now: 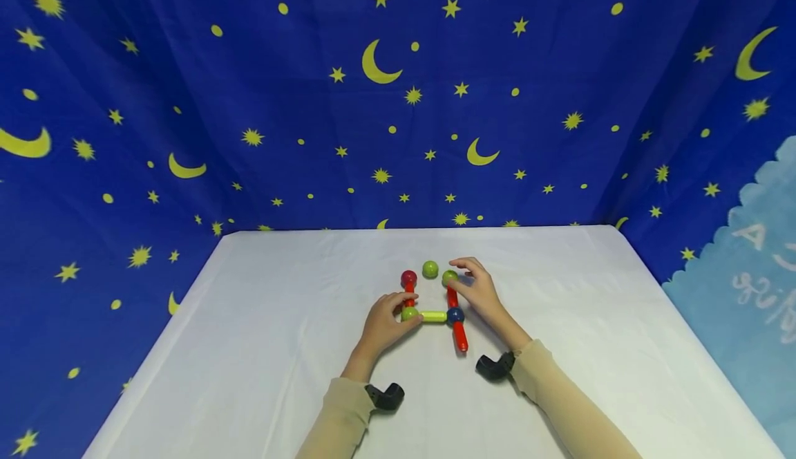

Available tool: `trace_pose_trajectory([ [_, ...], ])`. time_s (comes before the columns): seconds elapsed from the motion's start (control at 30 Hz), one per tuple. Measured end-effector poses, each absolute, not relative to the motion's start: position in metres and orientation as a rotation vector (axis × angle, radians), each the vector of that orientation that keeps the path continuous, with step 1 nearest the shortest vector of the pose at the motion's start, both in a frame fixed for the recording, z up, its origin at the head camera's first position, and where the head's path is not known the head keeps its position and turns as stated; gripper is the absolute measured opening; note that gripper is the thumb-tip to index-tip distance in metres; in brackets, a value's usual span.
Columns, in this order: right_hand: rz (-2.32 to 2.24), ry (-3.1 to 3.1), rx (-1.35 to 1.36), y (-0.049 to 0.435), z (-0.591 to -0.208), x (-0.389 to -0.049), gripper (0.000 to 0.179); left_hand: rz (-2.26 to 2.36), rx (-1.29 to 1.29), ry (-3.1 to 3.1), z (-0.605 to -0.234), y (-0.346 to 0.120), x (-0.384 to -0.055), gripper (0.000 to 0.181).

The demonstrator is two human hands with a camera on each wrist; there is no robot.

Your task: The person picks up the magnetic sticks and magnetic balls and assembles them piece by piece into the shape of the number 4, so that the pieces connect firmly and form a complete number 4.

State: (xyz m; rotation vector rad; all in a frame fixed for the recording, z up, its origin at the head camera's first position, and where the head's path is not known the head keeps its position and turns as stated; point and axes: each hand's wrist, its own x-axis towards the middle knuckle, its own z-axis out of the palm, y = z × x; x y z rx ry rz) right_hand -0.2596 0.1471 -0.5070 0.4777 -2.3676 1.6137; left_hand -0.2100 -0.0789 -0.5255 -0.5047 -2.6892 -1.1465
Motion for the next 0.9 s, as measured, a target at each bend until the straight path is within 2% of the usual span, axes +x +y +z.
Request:
trace_pose_trajectory([
  [0.6, 1.531, -2.501, 0.636, 0.139, -0.508, -0.283, 0.045, -1.13, -0.545, -2.656, -0.527, -0.076, -0.209, 0.04],
  [0.9, 1.525, -2.494, 0.721, 0.134, -0.51, -0.291, 0.043, -1.107, -0.553, -2.652, -0.527, -0.08, -0.212, 0.04],
])
